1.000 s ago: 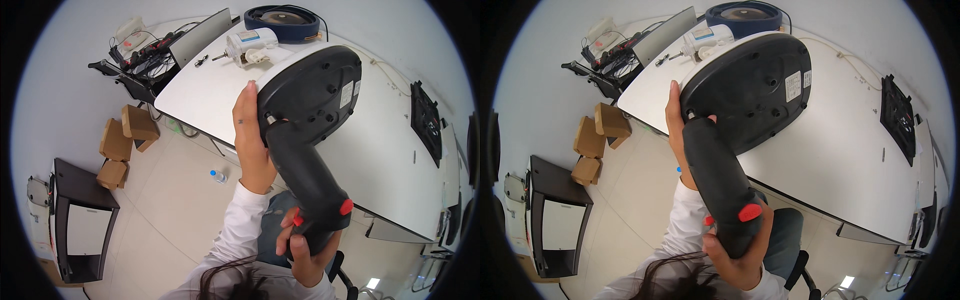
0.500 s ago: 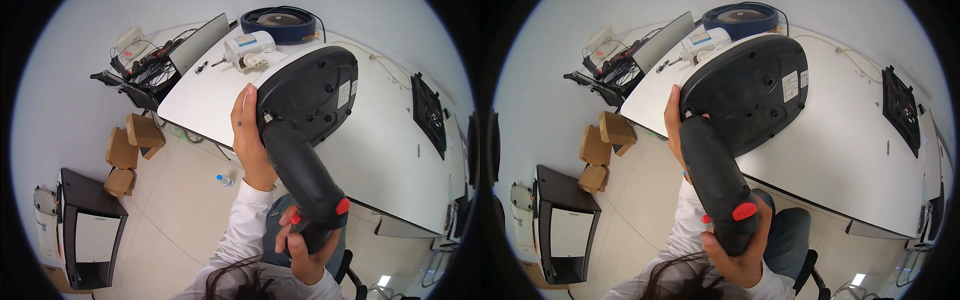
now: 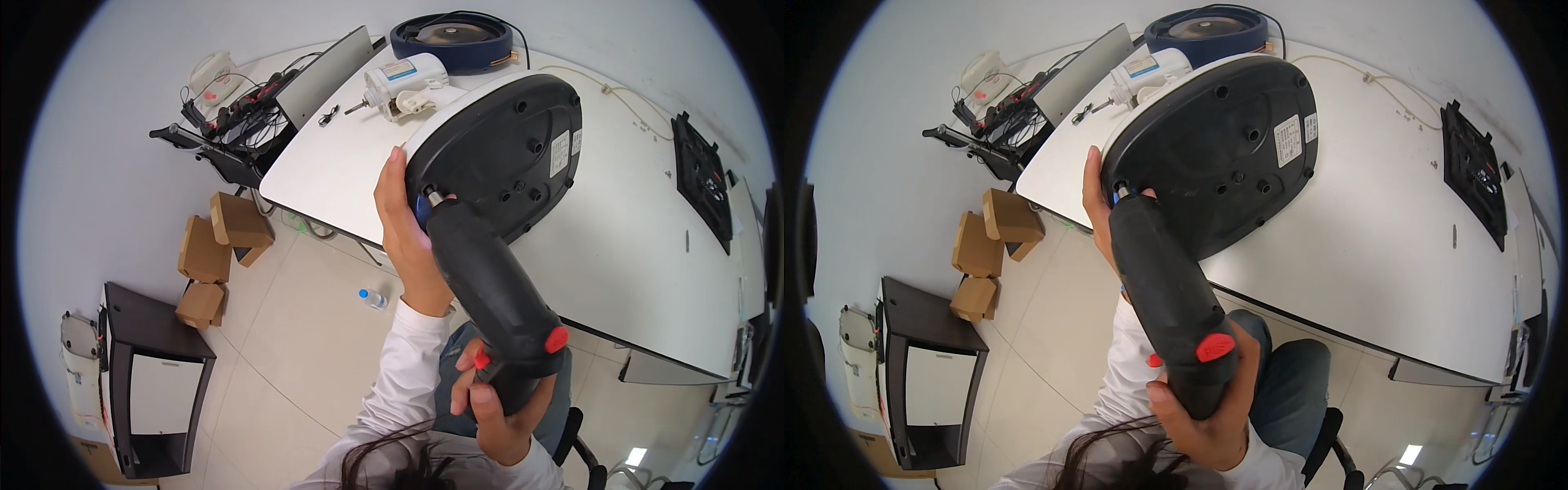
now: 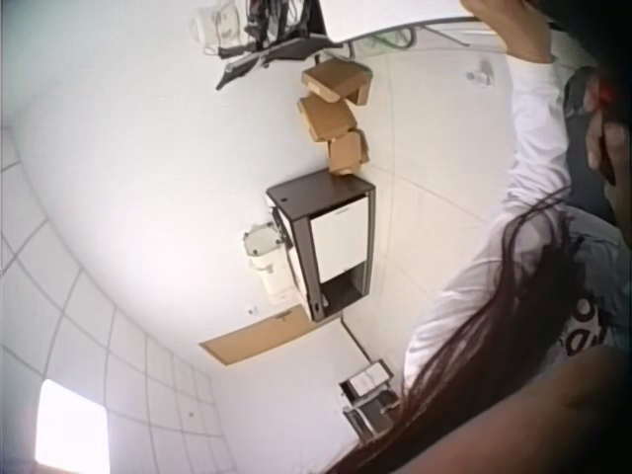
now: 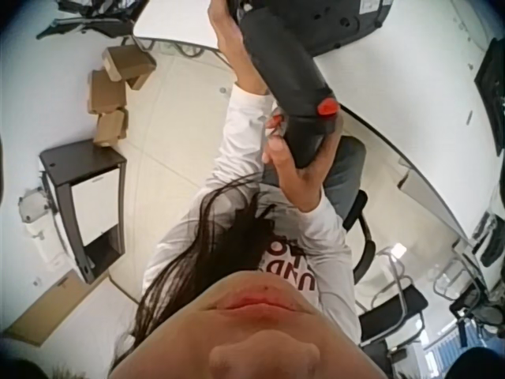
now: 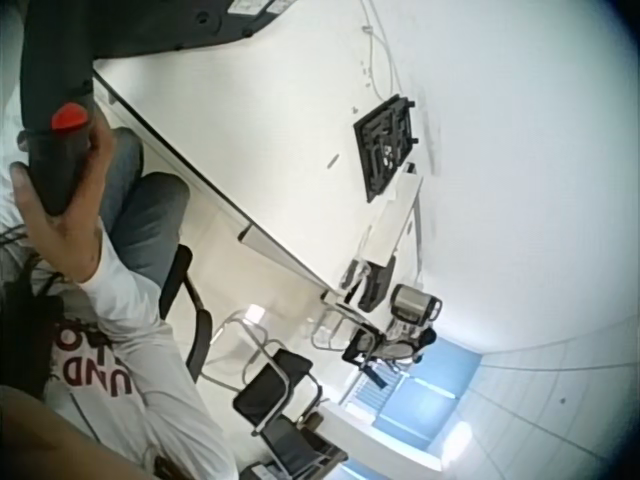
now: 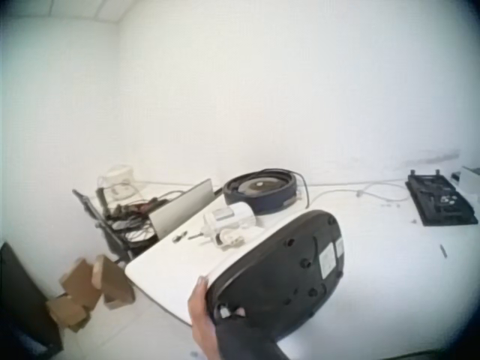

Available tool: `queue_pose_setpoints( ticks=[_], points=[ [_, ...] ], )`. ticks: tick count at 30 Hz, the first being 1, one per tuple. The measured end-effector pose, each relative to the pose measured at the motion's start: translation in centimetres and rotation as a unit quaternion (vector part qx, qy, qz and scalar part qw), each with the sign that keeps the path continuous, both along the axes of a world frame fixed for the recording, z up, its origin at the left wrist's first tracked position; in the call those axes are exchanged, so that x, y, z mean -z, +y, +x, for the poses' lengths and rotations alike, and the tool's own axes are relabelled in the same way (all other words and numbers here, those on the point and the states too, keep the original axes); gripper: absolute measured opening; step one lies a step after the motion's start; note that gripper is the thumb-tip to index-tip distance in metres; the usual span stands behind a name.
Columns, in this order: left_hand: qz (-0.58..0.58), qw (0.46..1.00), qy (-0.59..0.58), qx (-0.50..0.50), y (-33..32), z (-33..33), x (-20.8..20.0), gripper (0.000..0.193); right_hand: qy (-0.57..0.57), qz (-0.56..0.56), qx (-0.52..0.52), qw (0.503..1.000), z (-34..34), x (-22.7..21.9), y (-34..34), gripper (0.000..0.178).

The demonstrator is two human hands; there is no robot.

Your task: The person uses a cordless electric screwdriver to fasten screws into the underside of a black plastic device base. They repeatedly pick up screws, align them in the holes, and drive them in while holding the device steady.

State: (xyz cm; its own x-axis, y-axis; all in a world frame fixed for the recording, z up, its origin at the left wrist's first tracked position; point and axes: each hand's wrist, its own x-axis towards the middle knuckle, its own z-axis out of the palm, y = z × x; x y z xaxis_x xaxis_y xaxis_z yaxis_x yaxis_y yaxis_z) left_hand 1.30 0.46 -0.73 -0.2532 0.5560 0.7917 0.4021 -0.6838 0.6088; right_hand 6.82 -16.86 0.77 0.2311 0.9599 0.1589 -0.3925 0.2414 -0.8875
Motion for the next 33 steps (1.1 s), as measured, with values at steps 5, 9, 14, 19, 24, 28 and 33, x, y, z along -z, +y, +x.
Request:
queue_pose_setpoints(
  ticks=[5, 9, 14, 19, 24, 28, 33],
  points=[
    [-0.003, 1.000, -0.003, -0.007, 0.0, 0.1, 0.1, 0.066, 0.017, -0.015, 0.003, 1.000, 0.1, -0.1, -0.2, 0.067],
    [-0.028, 0.999, -0.027, 0.002, -0.2, 0.3, 0.0, 0.063, 0.017, 0.003, 0.000, 1.000, 0.3, 0.1, -0.1, 0.067],
    [-0.044, 0.998, -0.041, 0.000, -0.3, 0.3, -0.2, 0.058, 0.003, 0.000, -0.011, 1.000, 0.5, 0.4, -0.3, 0.066],
    [-0.075, 0.994, -0.075, 0.013, -0.6, 0.5, -0.4, 0.056, -0.019, -0.003, -0.025, 1.000, 0.8, 0.7, -0.4, 0.068],
    [-0.093, 0.992, -0.080, 0.016, -0.8, 0.5, -0.6, 0.056, -0.011, -0.008, -0.023, 1.000, 0.7, 0.4, -0.4, 0.069],
    [-0.082, 0.992, -0.090, 0.030, -0.7, 0.6, -0.3, 0.056, -0.009, -0.011, -0.034, 0.999, 1.0, 0.1, -0.4, 0.069],
    [-0.070, 0.993, -0.084, 0.034, -0.6, 0.5, -0.4, 0.056, -0.003, -0.058, -0.011, 0.998, 0.7, -0.4, -0.7, 0.067]
  ],
)
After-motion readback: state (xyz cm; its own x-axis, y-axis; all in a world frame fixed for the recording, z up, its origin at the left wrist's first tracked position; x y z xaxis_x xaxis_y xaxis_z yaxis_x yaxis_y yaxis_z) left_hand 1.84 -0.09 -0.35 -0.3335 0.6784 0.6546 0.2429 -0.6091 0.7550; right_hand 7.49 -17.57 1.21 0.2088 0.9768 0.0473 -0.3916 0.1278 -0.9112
